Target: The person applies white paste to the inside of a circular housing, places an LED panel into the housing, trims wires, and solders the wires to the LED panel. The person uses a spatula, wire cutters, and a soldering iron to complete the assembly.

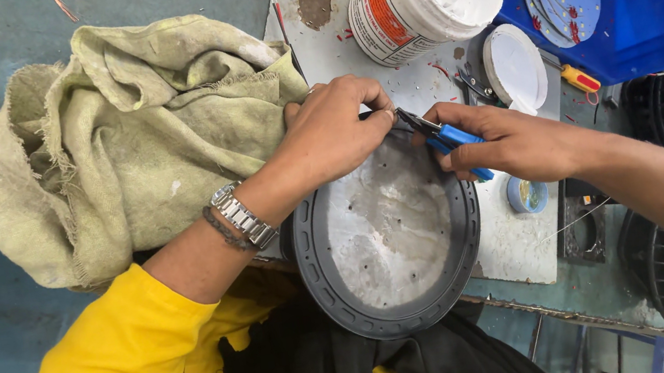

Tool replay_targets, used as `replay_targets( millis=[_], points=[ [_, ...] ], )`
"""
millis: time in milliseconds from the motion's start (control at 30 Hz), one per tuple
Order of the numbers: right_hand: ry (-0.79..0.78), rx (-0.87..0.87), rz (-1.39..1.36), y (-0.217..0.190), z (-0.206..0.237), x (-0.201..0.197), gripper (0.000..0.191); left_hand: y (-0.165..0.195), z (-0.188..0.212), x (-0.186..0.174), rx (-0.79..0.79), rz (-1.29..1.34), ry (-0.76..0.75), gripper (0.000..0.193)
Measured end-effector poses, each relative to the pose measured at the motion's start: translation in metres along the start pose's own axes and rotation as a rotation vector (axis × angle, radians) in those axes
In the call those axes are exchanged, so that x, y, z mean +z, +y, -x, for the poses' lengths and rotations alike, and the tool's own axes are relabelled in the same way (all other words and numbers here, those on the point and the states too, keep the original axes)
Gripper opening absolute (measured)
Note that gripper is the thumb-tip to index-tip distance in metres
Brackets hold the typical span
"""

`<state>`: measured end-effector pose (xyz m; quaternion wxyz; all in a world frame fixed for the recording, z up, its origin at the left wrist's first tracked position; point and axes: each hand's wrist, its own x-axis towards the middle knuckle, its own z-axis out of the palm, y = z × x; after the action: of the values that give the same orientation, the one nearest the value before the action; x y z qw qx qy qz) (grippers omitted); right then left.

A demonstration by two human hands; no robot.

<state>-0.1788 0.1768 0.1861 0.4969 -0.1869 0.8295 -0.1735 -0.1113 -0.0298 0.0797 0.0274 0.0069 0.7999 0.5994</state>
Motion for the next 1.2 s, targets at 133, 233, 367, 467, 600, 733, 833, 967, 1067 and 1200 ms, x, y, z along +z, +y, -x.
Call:
replay_targets(
  millis=[133,233,367,467,600,733,833,967,1067,1200],
  points=[
    [-0.006,-0.003,0.005,0.001,-0.001,-0.002,0.04,-0.001,0.0,-0.001,-0.009,-0.002,-0.011,0.023],
    [-0.011,0.011,0.014,0.001,-0.002,-0.004,0.041,-0.001,0.0,-0.001,-0.013,-0.005,-0.016,0.022],
    [-0.032,-0.003,-0.028,-0.001,-0.003,-0.007,0.045,0.0,0.0,-0.001,-0.002,-0.016,-0.012,0.022],
    [-0.033,0.021,-0.011,-0.003,-0.003,-0.009,0.047,0.0,0.0,-0.002,0.001,-0.018,-0.013,0.022],
    [-0.024,0.03,0.03,-0.002,-0.003,-0.01,0.046,0.0,-0.001,-0.001,-0.008,-0.022,-0.018,0.022],
    [0.029,0.049,0.022,0.002,-0.007,-0.013,0.042,-0.003,-0.003,0.003,-0.007,-0.022,-0.011,0.022],
    [0.119,0.086,-0.009,0.005,-0.01,-0.022,0.044,-0.009,-0.003,0.004,0.0,-0.002,-0.005,0.022],
    [0.134,0.039,-0.038,0.006,-0.002,-0.032,0.049,-0.018,-0.003,0.003,0.064,0.149,0.016,0.023],
    [0.08,0.002,-0.035,0.004,0.005,-0.028,0.055,-0.021,-0.004,0.003,0.041,0.183,0.011,0.022],
    [0.02,0.028,0.018,-0.007,0.007,-0.018,0.059,-0.017,-0.004,0.003,-0.029,0.123,-0.013,0.023]
  ],
)
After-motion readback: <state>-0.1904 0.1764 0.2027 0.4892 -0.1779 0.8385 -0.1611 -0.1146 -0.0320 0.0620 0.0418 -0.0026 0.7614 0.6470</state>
